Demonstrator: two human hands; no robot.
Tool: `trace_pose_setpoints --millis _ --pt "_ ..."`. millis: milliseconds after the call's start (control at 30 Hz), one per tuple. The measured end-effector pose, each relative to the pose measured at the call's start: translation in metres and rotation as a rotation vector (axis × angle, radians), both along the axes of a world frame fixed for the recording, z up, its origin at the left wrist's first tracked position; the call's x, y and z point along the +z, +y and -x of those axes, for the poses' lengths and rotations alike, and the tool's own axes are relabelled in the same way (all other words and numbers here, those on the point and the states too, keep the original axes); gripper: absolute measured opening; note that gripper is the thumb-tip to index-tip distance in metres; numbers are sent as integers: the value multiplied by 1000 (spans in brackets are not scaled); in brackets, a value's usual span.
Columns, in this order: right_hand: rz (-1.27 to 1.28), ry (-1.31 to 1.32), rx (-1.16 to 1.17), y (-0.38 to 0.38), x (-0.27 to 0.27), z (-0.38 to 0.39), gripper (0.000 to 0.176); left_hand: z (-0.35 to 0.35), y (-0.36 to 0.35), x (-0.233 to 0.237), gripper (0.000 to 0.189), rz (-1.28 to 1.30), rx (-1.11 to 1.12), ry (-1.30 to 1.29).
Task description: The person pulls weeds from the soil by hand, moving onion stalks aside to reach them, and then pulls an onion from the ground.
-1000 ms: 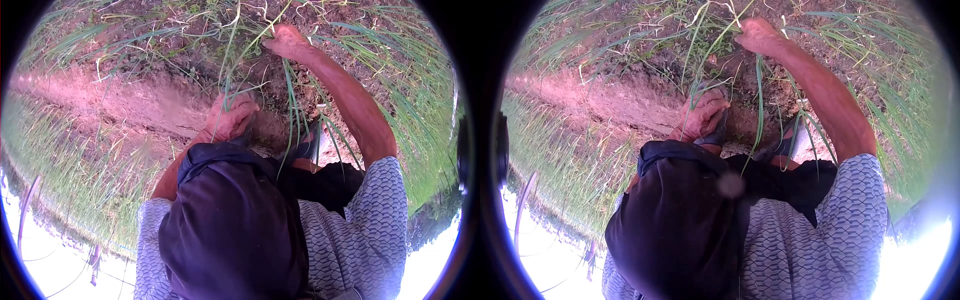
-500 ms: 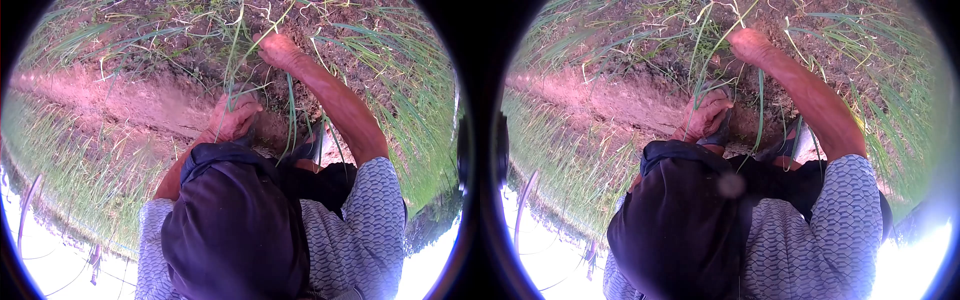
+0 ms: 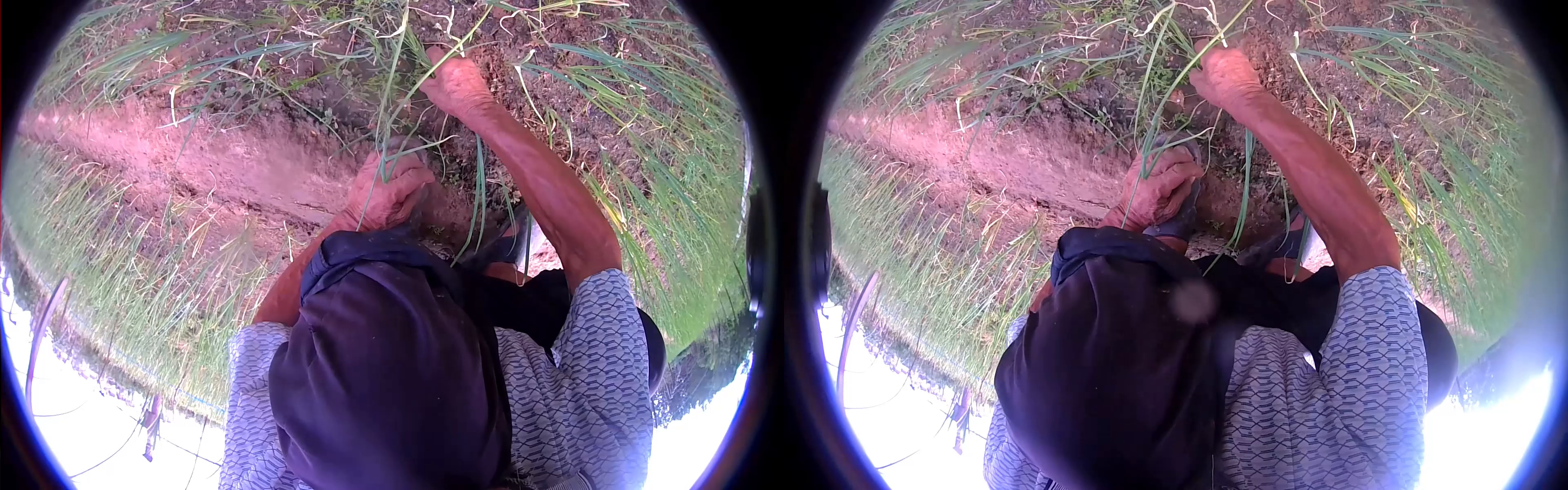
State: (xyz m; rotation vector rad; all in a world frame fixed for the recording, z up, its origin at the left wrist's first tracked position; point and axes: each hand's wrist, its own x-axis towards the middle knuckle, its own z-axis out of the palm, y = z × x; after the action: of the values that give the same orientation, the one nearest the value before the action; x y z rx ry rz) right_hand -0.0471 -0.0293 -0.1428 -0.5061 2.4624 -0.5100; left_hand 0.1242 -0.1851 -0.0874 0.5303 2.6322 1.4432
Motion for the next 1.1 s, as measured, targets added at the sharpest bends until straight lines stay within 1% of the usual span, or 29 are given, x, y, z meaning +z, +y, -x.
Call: trace_pose_setpoints --millis 33,133,167,267,300,400,433,533,567,667,700,800,833,867,933,967,1000,1067,1100 --pt "-13 25 30 -2 4 -1 32 -1 0 -1 27 5 2 -2" --pt "52 175 93 -2 -14 -5 31 -4 -1 -2 25 21 0 -20" --pt "51 158 83 -3 -21 -4 28 -4 -1 -1 24 27 -1 -28" --pt "52 182 46 -5 -21 -4 29 -4 -2 0 25 37 -13 -41" --pt "127 186 -30 -2 -21 -5 29 -5 -2 1 25 45 -15 -43" --pt "104 185 -489 4 -19 -2 32 -4 -2 3 25 55 -16 -43" --pt "77 120 -478 9 -15 4 37 -4 -2 1 24 47 -20 -45" --pt "141 77 -517 13 -18 4 41 -2 -3 -1 23 35 -34 -36" --pt "141 46 -483 13 -24 4 42 -2 -4 -1 22 34 -33 -35" --pt "74 208 -294 -1 -34 4 40 -5 -2 -4 23 29 -22 -57" --pt "166 225 -273 -3 -26 0 35 -6 -2 -5 23 25 -26 -49" --pt "16 106 -226 -17 -18 14 35 -3 -3 -6 24 24 -27 -16" --pt "62 304 -138 -15 -30 12 30 -2 -3 -5 25 27 -22 -3" --pt "120 334 -127 -10 -43 14 30 -2 -3 -4 25 29 -18 7" --pt "233 395 -104 -3 -51 20 29 -2 -3 -4 25 45 -27 -11" --pt "245 545 -170 2 -55 18 28 -3 -3 -4 25 51 -31 -21" --pt "466 306 -391 6 -48 14 29 -4 -2 -5 25 53 -27 -24" --pt "299 77 -239 18 -15 19 32 -4 -2 -6 25 60 -26 -27" --pt "259 104 -185 18 -16 17 31 -3 -3 -5 25 60 -31 -31"
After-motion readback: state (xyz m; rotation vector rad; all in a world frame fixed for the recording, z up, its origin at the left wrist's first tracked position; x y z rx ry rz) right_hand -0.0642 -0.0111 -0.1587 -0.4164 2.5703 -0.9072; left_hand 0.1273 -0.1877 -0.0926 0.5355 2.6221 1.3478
